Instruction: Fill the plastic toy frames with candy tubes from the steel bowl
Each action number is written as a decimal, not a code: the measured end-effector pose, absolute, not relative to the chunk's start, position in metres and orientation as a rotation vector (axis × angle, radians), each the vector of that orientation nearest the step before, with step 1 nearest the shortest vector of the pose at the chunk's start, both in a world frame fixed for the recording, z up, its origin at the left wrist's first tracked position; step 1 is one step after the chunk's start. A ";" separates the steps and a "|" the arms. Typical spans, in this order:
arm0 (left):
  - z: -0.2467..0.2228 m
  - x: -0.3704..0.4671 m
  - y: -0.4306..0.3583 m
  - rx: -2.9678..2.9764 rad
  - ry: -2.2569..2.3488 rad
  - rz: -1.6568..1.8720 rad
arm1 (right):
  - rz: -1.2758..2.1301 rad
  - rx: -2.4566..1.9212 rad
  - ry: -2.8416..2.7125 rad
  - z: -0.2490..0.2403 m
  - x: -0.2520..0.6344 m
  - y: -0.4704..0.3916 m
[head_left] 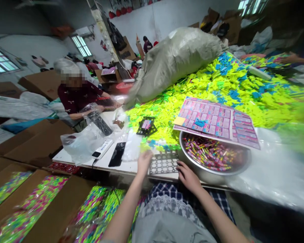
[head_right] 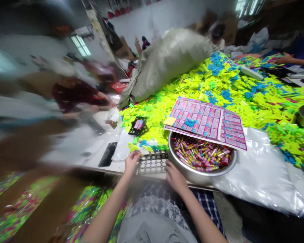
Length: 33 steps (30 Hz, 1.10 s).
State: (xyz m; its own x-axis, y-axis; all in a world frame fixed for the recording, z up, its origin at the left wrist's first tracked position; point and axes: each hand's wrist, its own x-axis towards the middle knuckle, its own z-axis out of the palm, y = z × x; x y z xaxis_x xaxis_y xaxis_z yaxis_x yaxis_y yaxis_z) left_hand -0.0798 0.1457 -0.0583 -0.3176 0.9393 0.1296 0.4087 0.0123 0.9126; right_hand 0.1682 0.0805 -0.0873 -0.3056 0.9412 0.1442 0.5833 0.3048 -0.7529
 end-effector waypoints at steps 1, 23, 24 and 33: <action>-0.061 -0.078 0.145 1.380 1.753 1.280 | 0.785 -1.356 -1.995 -0.086 0.168 0.080; -0.084 -0.080 0.154 1.757 1.773 1.044 | 0.667 -1.399 -2.020 -0.086 0.166 0.079; -0.085 -0.080 0.155 1.777 1.774 1.038 | 0.670 -1.401 -2.020 -0.086 0.166 0.079; -0.092 -0.082 0.158 1.902 1.779 0.994 | 0.690 -1.431 -2.025 -0.085 0.165 0.078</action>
State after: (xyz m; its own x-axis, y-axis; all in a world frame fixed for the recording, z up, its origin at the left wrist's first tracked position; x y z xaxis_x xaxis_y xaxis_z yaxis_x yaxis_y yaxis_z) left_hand -0.0819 0.1578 -0.0922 -0.0356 0.9675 0.2504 0.7205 -0.1488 0.6773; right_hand 0.1648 0.0782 -0.0850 -0.2737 0.9503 0.1485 0.6622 0.2981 -0.6875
